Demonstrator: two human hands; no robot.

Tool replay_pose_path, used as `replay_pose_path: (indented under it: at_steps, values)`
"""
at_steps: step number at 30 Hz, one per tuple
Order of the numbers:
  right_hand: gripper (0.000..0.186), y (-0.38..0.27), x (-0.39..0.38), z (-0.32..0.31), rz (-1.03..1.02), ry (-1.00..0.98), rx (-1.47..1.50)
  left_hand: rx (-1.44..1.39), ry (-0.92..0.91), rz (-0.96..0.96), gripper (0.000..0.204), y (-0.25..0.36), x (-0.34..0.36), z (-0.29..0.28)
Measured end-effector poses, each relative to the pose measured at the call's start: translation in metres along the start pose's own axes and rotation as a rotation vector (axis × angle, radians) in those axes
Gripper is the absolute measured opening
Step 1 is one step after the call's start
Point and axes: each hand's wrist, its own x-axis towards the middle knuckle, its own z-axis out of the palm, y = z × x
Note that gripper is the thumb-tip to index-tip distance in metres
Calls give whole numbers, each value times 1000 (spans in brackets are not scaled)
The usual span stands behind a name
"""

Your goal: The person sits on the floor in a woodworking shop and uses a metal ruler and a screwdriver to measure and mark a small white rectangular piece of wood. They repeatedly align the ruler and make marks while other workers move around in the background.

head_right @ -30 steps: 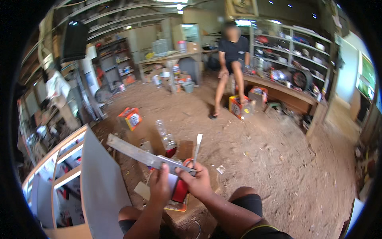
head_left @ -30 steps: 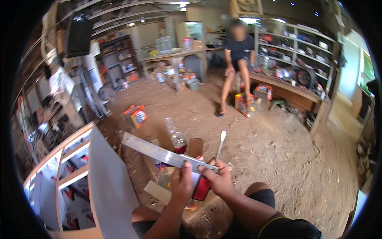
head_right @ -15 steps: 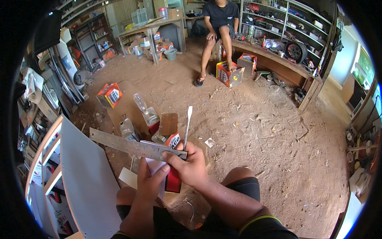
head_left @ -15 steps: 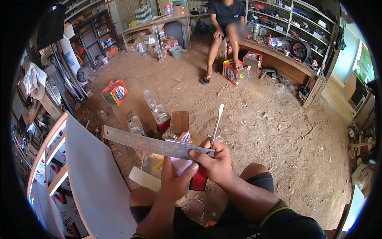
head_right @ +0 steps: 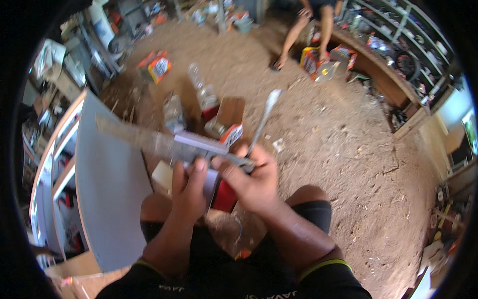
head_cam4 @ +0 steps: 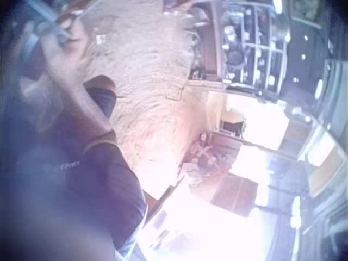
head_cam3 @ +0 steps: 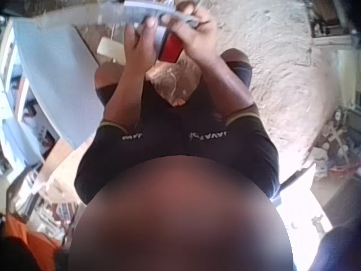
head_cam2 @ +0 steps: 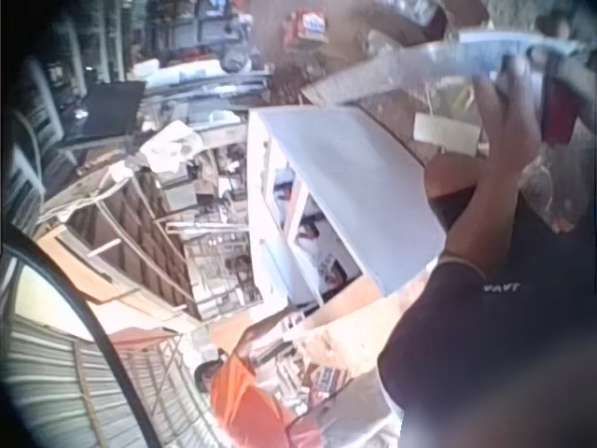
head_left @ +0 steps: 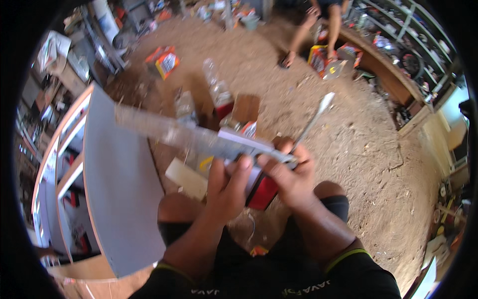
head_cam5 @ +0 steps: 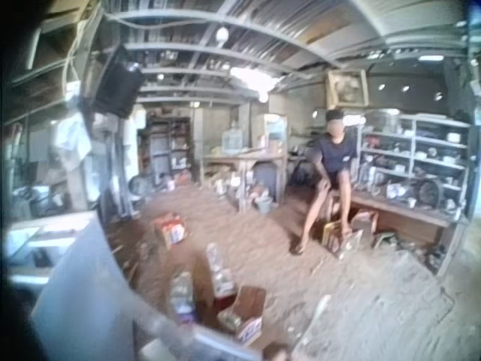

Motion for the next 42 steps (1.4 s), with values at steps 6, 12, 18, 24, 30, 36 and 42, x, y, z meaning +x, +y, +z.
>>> replay_pose_path:
  at_steps: [6,12,18,24,30,36,42]
  values:
    - [30,-5,-3,-14,-201,-14,-160,22,-110,107,40,-5,1,10]
    - [31,-13,-9,-22,-191,10,-201,45,-155,129,33,-5,3,22]
    - [31,-12,-11,-30,-194,17,-190,6,10,15,31,-7,1,34]
    - [29,-8,-10,-32,-176,30,-195,89,-35,84,29,-5,6,35]
    - [29,-5,-9,-33,-129,48,-175,33,0,58,24,-8,8,34]
    - [27,-3,-7,-30,-131,51,-198,90,-4,74,23,-8,12,33]
    - [26,-1,-5,-29,-86,95,-160,101,85,32,29,-9,9,33]
